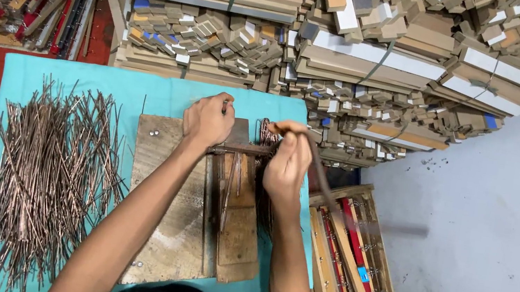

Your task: Cutting thin metal rods to length using a manual cutting tool on a workbench

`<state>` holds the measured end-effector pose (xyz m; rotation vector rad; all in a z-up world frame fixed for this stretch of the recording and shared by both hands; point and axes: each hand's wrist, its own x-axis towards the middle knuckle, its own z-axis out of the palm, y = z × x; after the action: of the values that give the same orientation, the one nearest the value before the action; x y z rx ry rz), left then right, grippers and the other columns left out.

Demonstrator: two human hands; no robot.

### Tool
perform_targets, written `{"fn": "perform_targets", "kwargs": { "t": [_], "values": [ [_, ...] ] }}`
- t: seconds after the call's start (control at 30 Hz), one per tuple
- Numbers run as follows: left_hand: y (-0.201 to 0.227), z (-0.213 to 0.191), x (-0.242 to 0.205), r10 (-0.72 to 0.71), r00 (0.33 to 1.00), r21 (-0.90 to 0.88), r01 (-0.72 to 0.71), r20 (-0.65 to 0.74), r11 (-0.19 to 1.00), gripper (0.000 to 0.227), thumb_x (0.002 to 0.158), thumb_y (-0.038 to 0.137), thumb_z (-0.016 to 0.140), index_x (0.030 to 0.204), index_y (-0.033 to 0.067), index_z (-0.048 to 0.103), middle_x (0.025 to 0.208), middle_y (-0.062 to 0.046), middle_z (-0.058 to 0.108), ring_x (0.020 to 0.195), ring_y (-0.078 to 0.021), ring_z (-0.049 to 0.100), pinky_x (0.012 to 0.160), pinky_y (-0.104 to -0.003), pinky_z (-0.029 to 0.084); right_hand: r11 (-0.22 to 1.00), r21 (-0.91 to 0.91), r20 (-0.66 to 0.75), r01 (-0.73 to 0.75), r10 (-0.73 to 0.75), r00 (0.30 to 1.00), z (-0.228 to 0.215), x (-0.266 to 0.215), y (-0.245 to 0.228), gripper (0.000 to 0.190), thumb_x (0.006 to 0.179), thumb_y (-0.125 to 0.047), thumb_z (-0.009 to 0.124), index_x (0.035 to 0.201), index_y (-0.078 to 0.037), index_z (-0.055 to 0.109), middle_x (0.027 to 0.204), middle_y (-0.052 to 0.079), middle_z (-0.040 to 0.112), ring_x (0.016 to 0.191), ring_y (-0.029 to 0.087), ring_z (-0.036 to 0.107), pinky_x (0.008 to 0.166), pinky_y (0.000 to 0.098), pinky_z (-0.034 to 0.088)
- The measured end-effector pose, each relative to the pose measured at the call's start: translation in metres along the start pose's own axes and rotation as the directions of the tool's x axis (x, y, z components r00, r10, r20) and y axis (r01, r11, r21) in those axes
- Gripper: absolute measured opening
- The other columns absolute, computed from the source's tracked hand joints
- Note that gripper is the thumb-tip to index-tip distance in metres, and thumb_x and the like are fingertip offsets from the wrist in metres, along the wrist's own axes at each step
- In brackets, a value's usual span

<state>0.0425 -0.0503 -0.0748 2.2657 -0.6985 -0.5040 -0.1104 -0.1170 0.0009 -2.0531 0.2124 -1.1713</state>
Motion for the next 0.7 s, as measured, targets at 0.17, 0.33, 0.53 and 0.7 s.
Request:
{"fn": "perform_targets", "kwargs": {
  "t": [0.17,0.33,0.53,0.7],
  "values": [
    [0.005,-0.006,-0.004,-0.013,1.0,-0.002,0.013,0.003,1.0,0.034,0.09,0.033,0.042,0.111,0.0216,0.066,0.1,-0.003,0.072,0.1,-0.0339,0.066,0.089,-0.05,0.051,0.926,0.181,0.234,-0.33,0.285,0.929,0.01,0.006,0.01,0.044,0.106,-0.033,0.02,0.111,-0.002,0.051,0.097,0.019,0.065,0.077,0.025,0.068,0.083,0.0427,0.051],
    [-0.001,0.0,0.0,-0.004,1.0,-0.006,0.004,0.012,1.0,0.034,0.089,0.034,0.042,0.11,0.0218,0.066,0.1,-0.002,0.072,0.099,-0.0338,0.066,0.089,-0.049,0.051,0.821,0.226,0.322,-0.525,0.445,0.835,0.015,0.003,0.036,0.051,0.103,-0.043,0.021,0.118,-0.004,0.051,0.101,0.019,0.066,0.077,0.021,0.07,0.074,0.0344,0.056],
    [0.004,-0.002,-0.003,-0.013,1.0,0.001,0.013,0.016,1.0,0.034,0.089,0.034,0.042,0.11,0.0225,0.067,0.1,-0.002,0.073,0.1,-0.0333,0.066,0.089,-0.049,0.051,0.763,0.29,0.368,-0.578,0.468,0.803,0.017,0.005,0.044,0.048,0.103,-0.045,0.024,0.117,-0.008,0.051,0.098,0.012,0.068,0.07,0.014,0.069,0.065,0.0232,0.057],
    [-0.001,0.0,-0.002,0.01,1.0,0.014,-0.01,-0.026,1.0,0.032,0.089,0.035,0.043,0.107,0.0245,0.067,0.097,0.0,0.073,0.095,-0.0306,0.068,0.086,-0.047,0.053,0.753,0.274,0.408,-0.598,0.472,0.781,0.02,0.006,0.068,0.04,0.105,-0.032,0.025,0.105,-0.003,0.052,0.093,0.015,0.063,0.074,0.018,0.067,0.069,0.0272,0.056]
  ]
}}
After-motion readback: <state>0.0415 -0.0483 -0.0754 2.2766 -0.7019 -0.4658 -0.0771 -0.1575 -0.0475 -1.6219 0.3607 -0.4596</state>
